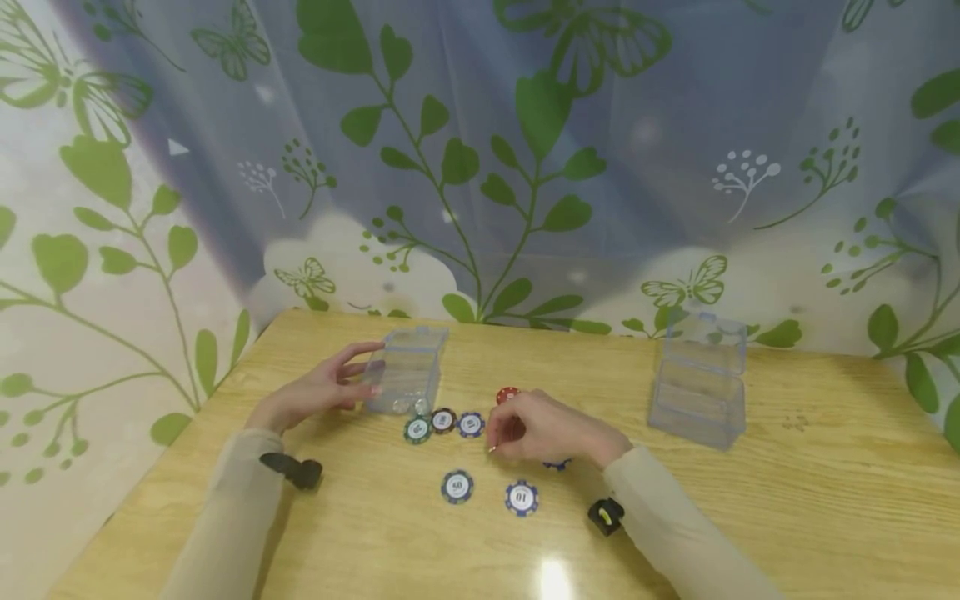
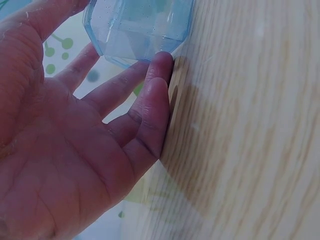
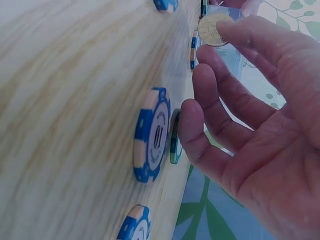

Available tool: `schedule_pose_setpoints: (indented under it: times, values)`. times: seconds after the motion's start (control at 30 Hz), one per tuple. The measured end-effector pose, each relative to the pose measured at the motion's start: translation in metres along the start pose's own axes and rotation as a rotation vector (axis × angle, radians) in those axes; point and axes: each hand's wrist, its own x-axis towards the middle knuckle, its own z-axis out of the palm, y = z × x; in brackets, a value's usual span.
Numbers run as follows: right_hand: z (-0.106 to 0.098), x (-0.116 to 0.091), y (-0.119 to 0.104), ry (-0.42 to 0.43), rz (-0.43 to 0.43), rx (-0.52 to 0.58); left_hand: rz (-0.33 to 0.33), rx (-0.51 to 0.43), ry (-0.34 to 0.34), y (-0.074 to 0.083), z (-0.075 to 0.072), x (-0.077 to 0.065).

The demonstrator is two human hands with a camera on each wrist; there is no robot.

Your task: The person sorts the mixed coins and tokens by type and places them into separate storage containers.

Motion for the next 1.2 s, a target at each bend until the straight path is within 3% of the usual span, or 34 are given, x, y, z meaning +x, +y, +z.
schedule_pose_setpoints:
  times: [0.9,1.2]
  values:
    - [-0.003,-0.002,-0.013,0.212,0.033,0.024,0.000,-0.011,-0.006,0.000,0.000,0.000]
    - [-0.004,0.000,-0.016,0.280,0.044,-0.023,0.012,-0.020,-0.023,0.000,0.000,0.000]
